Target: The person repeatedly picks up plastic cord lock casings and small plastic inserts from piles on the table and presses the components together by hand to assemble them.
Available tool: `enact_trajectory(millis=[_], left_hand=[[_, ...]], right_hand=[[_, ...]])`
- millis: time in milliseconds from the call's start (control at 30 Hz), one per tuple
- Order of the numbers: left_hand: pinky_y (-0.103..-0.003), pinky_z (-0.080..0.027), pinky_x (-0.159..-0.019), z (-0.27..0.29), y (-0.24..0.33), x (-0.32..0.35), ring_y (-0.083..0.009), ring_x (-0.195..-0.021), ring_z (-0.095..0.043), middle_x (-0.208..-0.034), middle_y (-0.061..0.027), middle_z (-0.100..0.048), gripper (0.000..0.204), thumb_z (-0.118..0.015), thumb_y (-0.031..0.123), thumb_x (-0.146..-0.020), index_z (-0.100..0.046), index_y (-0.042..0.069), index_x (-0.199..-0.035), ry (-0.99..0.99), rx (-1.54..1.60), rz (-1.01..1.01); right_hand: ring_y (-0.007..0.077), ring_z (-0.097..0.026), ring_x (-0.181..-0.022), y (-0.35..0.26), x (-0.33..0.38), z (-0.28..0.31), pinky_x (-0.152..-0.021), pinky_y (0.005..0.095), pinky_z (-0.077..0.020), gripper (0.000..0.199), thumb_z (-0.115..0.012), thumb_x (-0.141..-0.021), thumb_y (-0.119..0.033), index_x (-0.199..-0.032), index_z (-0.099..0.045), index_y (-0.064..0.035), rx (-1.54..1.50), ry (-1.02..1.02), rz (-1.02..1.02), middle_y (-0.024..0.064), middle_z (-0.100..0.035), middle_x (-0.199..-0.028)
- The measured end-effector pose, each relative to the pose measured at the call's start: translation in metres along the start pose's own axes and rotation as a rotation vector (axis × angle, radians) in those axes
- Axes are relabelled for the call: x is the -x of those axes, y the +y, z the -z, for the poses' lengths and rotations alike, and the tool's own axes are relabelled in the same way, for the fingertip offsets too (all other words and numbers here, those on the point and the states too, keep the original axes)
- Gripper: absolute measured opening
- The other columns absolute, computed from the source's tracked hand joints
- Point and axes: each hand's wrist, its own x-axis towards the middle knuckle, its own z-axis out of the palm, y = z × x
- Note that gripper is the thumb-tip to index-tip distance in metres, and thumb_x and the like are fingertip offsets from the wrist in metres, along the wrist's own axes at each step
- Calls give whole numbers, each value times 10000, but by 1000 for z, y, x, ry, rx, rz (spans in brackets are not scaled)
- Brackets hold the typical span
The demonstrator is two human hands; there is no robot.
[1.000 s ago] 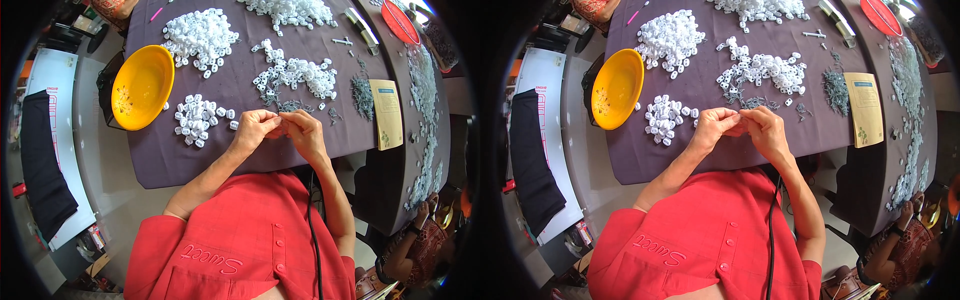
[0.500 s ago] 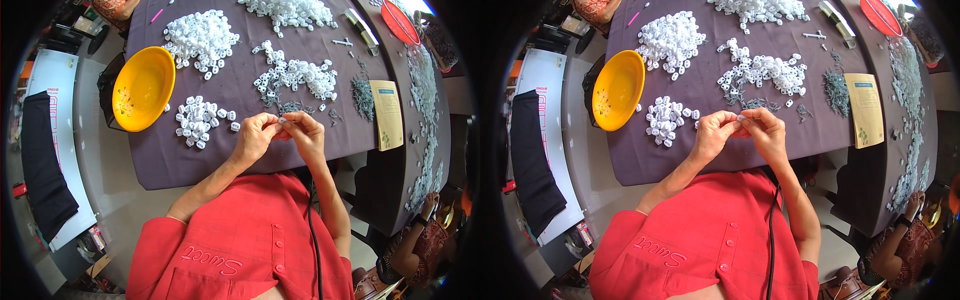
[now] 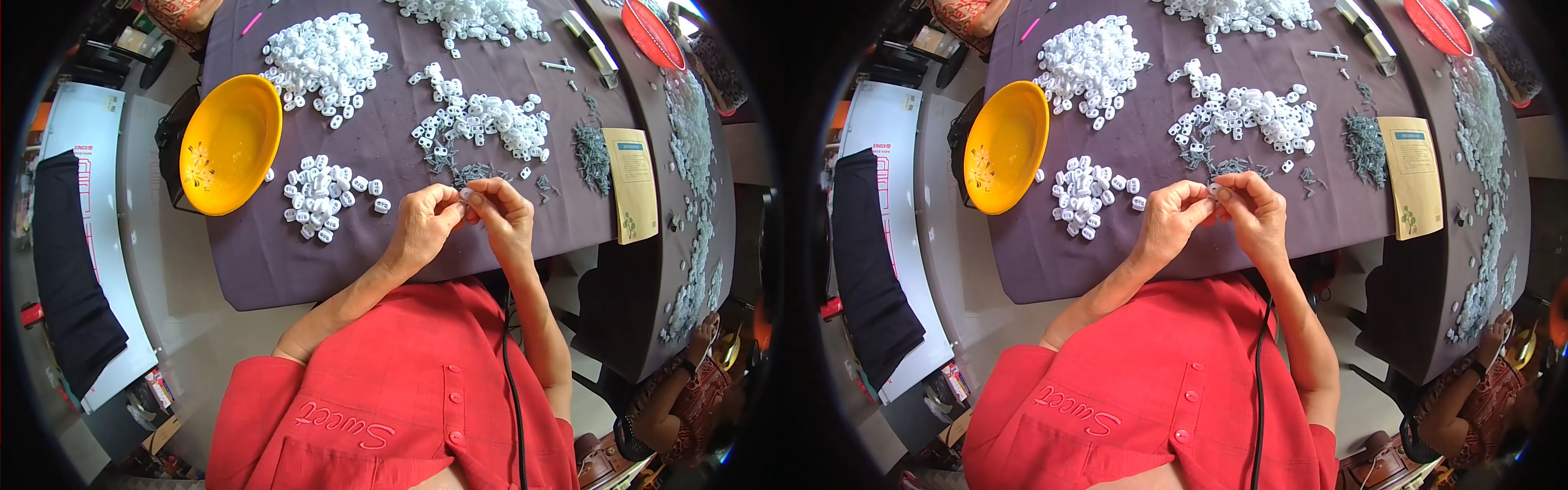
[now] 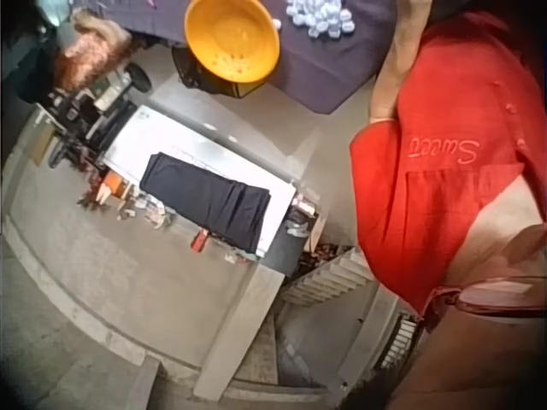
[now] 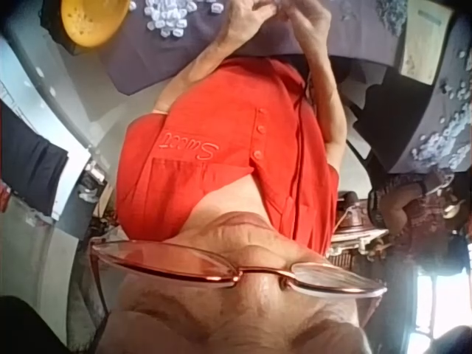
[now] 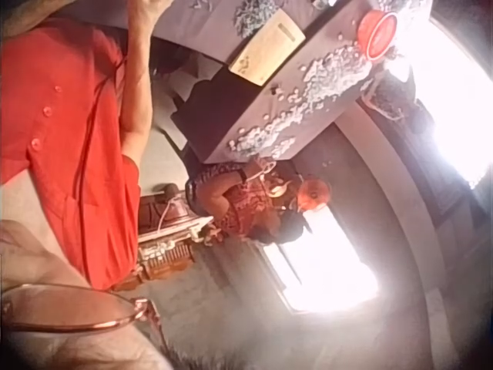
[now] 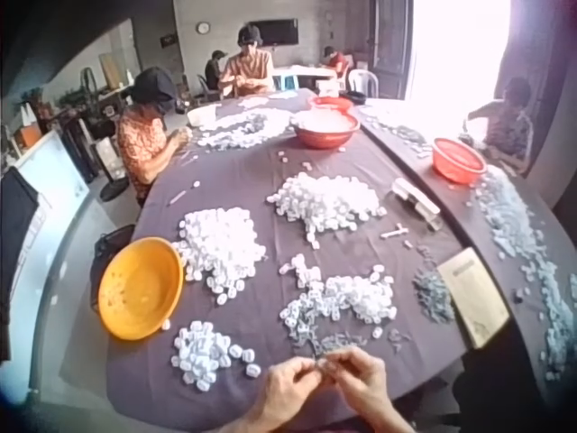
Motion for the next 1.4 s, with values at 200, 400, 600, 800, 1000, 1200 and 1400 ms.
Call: enact_trajectory(millis=[200,400,600,800,1000,1200,1400], left_hand=[[-207,-466,-608,3,-5,1,-75,-662,-570,-723,-33,-611,86,-566,61,-826,-594,-20,-835,-5,20,19],[-204,-473,-624,2,-4,1,-77,-668,-578,-740,-48,-626,89,-571,63,-824,-598,-19,-846,-18,58,40],[-199,-475,-608,3,-4,0,-68,-648,-576,-738,-48,-635,100,-582,68,-819,-612,-17,-861,-17,47,52],[-186,-480,-575,5,-3,-2,-63,-630,-578,-750,-54,-639,111,-586,81,-833,-615,-18,-873,-16,62,106],[-212,-513,-597,12,-12,-7,-109,-655,-614,-794,-82,-643,131,-578,74,-841,-603,-39,-900,-102,209,125],[-235,-530,-627,12,-6,-8,-140,-690,-631,-805,-95,-642,138,-580,74,-837,-604,-37,-915,-88,302,231],[-223,-516,-633,11,-11,-10,-117,-694,-616,-807,-70,-640,136,-587,72,-832,-616,-29,-917,-18,269,212]], right_hand=[[76,-529,-592,-5,-3,5,-544,207,-429,121,-572,-826,-33,-932,-607,14,-63,2,-59,20,-576,-697],[65,-542,-590,-1,-1,6,-530,203,-445,108,-596,-814,-29,-910,-619,14,-113,35,-60,20,-600,-705],[76,-549,-608,2,-1,6,-550,211,-454,120,-587,-816,-19,-926,-617,16,-78,-20,-37,30,-597,-711],[63,-563,-635,3,-1,5,-550,199,-460,118,-585,-814,-9,-925,-622,8,-10,-27,-55,19,-616,-749],[40,-543,-638,1,-2,7,-565,185,-452,104,-578,-818,-2,-910,-628,0,135,-108,5,1,-614,-751],[32,-530,-656,1,-2,8,-589,186,-448,101,-579,-819,-1,-910,-622,-2,137,-106,-6,-9,-601,-763],[89,-563,-672,-12,-1,6,-600,223,-466,261,-649,-703,49,-952,-579,12,439,-157,263,38,-570,-801]])
